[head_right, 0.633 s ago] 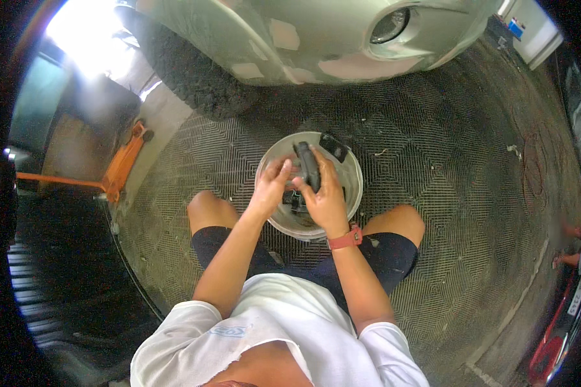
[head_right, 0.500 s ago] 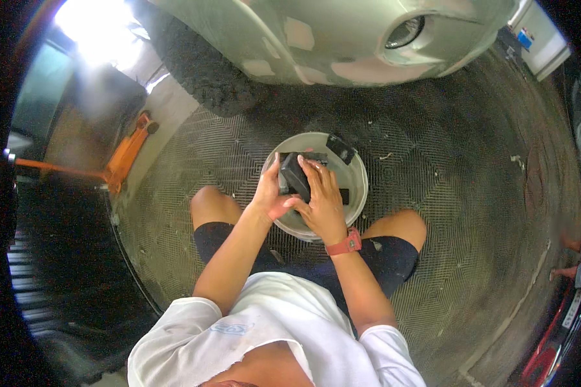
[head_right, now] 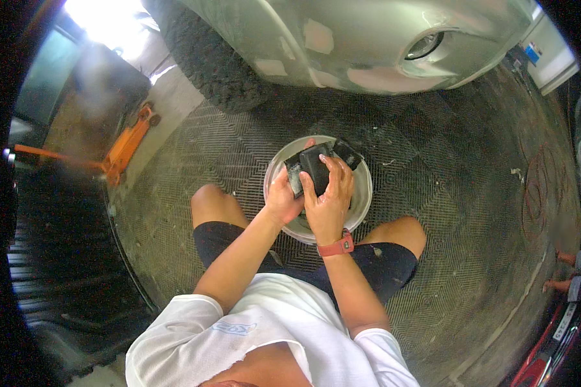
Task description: The person scrubs the front bumper of a silver car with a black sponge, repeatedly dipping it into a white bucket of water. The person works on the lower section of the bumper near the tire, occasionally touching the surface with their hand.
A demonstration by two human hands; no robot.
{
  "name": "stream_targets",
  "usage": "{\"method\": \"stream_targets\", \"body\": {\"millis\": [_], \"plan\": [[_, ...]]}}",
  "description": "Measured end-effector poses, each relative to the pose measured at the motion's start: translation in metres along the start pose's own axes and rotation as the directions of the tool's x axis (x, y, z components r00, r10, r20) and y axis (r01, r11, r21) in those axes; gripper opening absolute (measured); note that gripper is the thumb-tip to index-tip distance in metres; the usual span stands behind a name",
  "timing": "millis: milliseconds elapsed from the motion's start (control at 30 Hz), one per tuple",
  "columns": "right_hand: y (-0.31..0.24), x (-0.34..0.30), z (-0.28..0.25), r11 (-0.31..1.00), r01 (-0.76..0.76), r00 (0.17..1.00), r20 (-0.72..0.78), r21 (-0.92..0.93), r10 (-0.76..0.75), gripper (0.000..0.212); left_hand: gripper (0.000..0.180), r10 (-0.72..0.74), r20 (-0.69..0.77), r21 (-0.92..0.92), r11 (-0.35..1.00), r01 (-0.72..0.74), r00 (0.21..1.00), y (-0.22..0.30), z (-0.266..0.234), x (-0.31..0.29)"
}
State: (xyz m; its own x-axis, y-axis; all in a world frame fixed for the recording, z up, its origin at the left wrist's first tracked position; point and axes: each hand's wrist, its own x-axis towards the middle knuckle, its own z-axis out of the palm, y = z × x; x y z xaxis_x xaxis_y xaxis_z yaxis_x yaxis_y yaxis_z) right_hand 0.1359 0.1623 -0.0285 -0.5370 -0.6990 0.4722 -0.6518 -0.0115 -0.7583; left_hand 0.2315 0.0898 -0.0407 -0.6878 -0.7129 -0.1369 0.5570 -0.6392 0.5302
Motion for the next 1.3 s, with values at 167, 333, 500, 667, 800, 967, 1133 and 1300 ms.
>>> {"method": "stream_targets", "body": {"millis": [167,333,500,667,800,967,1133,1300], "plan": [[0.003,-0.005,0.01,0.998,-0.048,0.999,0.019,0.036,0.047,0.054,0.059,-0.038,-0.026,0.057,0.998,0.039,0.999,-0.002,-0.006,-0.002],[0.015,-0.013,0.015,0.994,0.009,0.996,0.089,-0.106,0.001,0.06,0.062,-0.066,-0.108,0.077,0.994,0.074,0.992,-0.003,-0.001,-0.007],[0.025,-0.014,0.02,0.851,-0.368,0.919,0.286,0.374,0.272,0.073,0.069,-0.089,-0.166,0.315,0.939,0.139,0.982,0.013,-0.029,-0.007],[0.038,0.026,-0.002,0.676,-0.606,0.748,0.59,0.42,0.304,0.051,0.071,-0.003,-0.114,0.825,0.557,0.096,0.994,0.035,-0.068,0.01],[-0.078,0.144,-0.039,0.933,0.349,0.917,0.239,-0.088,-0.32,0.049,0.057,0.428,-0.052,0.992,-0.079,0.095,0.902,0.035,-0.079,0.027],[-0.202,0.286,-0.043,0.196,0.755,0.541,0.425,-0.625,-0.726,0.043,0.053,0.524,0.18,0.938,-0.345,0.015,0.832,0.025,-0.066,0.041],[-0.219,0.351,-0.034,-0.13,0.743,0.325,0.524,-0.656,-0.787,0.048,0.061,0.452,0.167,0.926,-0.377,0.018,0.876,0.016,-0.104,0.059],[-0.158,0.304,-0.043,-0.188,0.75,0.386,0.651,-0.635,-0.654,0.055,0.061,0.423,0.139,0.951,-0.31,-0.001,0.895,0.021,-0.112,0.058]]}}
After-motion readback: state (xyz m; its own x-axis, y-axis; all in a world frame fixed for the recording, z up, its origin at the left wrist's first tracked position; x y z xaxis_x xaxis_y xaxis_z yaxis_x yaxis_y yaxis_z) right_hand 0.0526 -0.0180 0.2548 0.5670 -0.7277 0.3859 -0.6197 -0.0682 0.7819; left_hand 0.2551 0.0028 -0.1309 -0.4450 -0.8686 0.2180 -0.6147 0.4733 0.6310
